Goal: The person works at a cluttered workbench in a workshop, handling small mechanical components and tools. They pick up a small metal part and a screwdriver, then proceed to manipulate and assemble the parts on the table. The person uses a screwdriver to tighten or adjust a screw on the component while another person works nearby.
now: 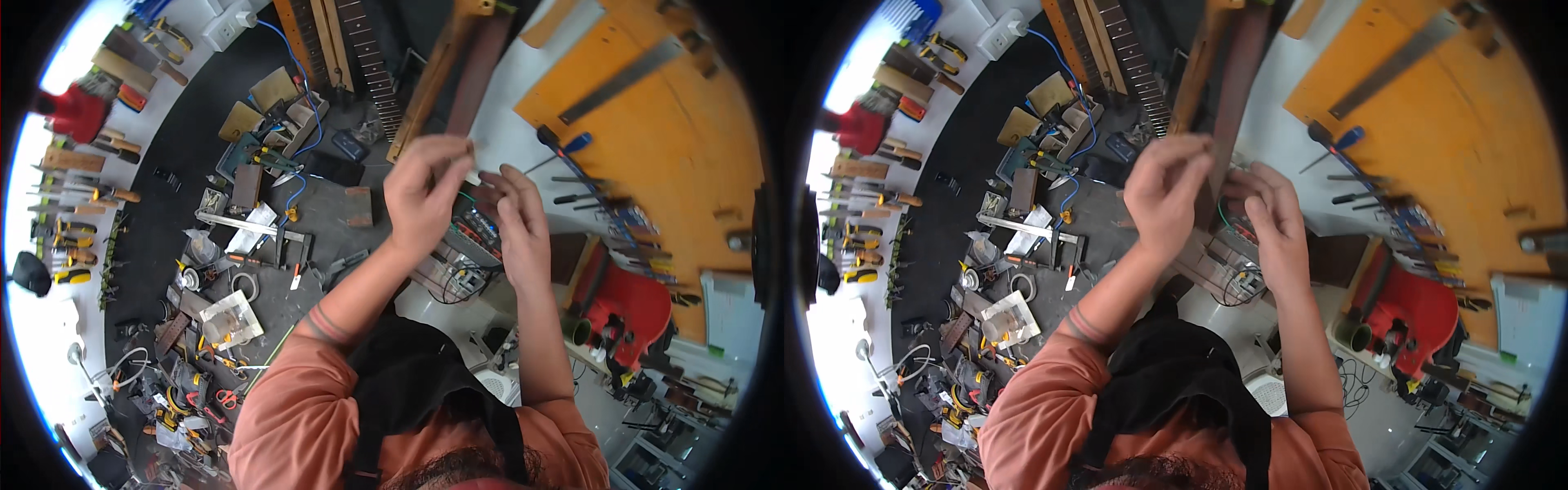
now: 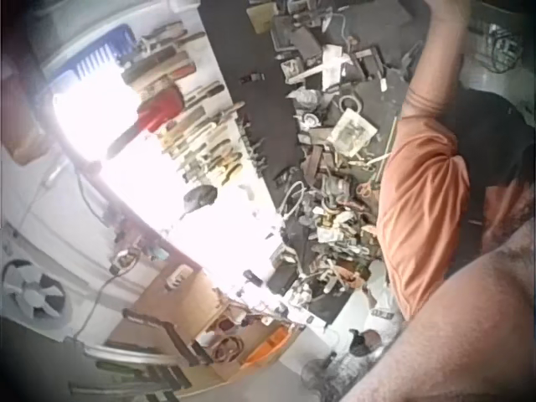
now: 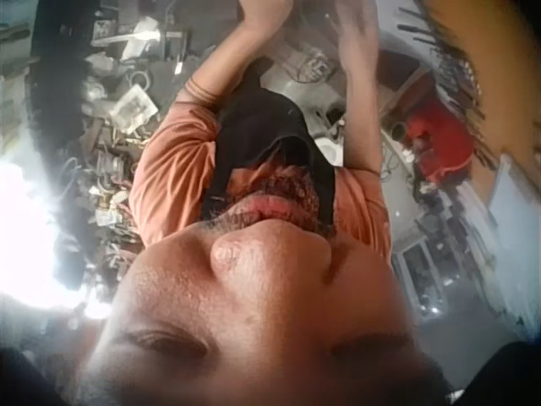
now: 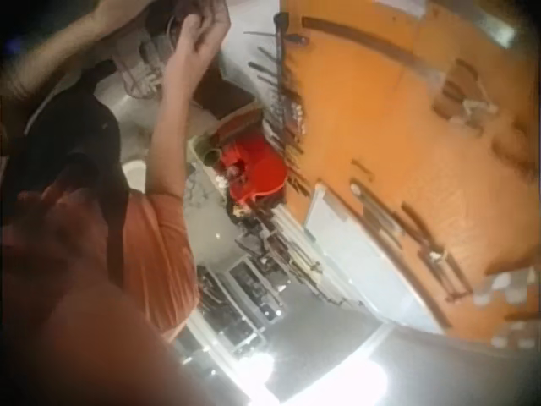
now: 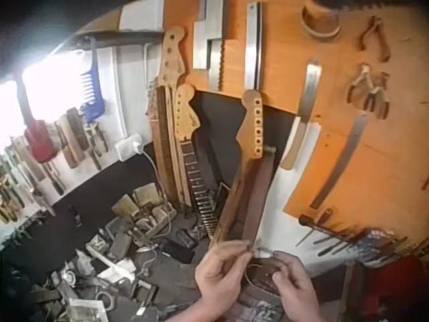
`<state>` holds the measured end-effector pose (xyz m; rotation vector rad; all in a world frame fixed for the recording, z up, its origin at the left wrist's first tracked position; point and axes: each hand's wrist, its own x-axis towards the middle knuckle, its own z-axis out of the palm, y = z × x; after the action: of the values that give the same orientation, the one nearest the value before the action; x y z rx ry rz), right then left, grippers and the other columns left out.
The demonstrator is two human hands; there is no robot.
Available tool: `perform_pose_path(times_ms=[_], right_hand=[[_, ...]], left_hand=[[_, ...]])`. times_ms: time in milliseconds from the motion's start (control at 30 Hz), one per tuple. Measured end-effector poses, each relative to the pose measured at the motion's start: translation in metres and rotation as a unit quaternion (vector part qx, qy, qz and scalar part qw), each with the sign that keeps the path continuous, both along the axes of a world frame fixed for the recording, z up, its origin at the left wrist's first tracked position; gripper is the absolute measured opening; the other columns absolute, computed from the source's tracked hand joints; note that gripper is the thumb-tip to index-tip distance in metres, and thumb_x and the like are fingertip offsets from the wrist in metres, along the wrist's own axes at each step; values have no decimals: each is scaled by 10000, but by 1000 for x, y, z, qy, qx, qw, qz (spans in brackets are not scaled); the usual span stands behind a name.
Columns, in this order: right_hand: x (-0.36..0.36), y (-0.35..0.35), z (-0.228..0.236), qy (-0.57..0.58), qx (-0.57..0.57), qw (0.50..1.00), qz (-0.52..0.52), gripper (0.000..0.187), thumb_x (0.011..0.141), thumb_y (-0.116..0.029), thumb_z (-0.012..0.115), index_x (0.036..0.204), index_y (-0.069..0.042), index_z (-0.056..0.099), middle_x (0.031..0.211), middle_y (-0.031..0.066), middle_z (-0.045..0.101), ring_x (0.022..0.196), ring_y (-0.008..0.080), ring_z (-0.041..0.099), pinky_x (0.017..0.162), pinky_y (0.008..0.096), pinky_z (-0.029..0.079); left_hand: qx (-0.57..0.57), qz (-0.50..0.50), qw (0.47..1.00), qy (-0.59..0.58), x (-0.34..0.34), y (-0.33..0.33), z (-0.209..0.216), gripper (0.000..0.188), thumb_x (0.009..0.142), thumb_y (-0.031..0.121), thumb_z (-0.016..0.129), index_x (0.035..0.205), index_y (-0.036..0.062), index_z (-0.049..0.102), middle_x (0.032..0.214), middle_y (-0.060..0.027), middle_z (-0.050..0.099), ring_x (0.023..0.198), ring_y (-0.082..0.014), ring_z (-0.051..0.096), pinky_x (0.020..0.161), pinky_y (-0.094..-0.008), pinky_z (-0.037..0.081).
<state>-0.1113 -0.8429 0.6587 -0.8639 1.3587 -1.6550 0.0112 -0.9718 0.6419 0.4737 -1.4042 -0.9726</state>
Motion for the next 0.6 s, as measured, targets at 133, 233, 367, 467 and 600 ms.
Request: perform_pose_path(times_ms=[133, 233, 367, 467, 600], right_hand=[[-30, 26, -109, 50, 193, 978, 66, 406, 1145, -155, 661, 1510, 4, 575, 1382, 121, 712, 1297, 227, 690, 1123, 392, 533], [-32, 96, -200, 11, 303, 948, 100, 341, 1133, -122, 663, 1444, 3, 599, 1324, 108, 722, 1223, 193, 701, 1079, 376, 544], [-11, 175, -255, -1, 403, 908, 116, 338, 1127, -126, 669, 1432, -1, 592, 1241, 133, 758, 1147, 215, 732, 1049, 385, 558], [1, 201, -264, 9, 429, 890, 154, 353, 1126, -149, 679, 1430, 3, 584, 1200, 159, 774, 1130, 240, 753, 1041, 400, 570], [6, 184, -252, -19, 455, 874, 167, 380, 1120, -175, 698, 1431, 9, 580, 1178, 178, 786, 1136, 250, 762, 1031, 405, 579]], left_hand=[[-124, 139, 982, -36, -41, -102, -31, 207, 942, -86, 831, 1127, -9, 776, 1139, -157, 814, 1034, -266, 796, 912, -349, 623], [-137, 163, 977, -25, -69, -138, -56, 222, 924, -88, 854, 1114, 2, 783, 1130, -154, 814, 1015, -266, 803, 866, -343, 641], [-135, 168, 976, -34, -82, -158, -75, 224, 922, -88, 860, 1113, 0, 782, 1129, -149, 808, 1019, -263, 805, 865, -345, 647], [-132, 173, 975, -40, -84, -163, -80, 238, 919, -92, 865, 1121, -1, 778, 1127, -149, 803, 1023, -264, 810, 871, -346, 653], [-172, 172, 969, -41, -90, -169, -82, 295, 887, -113, 878, 1134, 0, 763, 1121, -162, 787, 1033, -291, 827, 850, -359, 671]])
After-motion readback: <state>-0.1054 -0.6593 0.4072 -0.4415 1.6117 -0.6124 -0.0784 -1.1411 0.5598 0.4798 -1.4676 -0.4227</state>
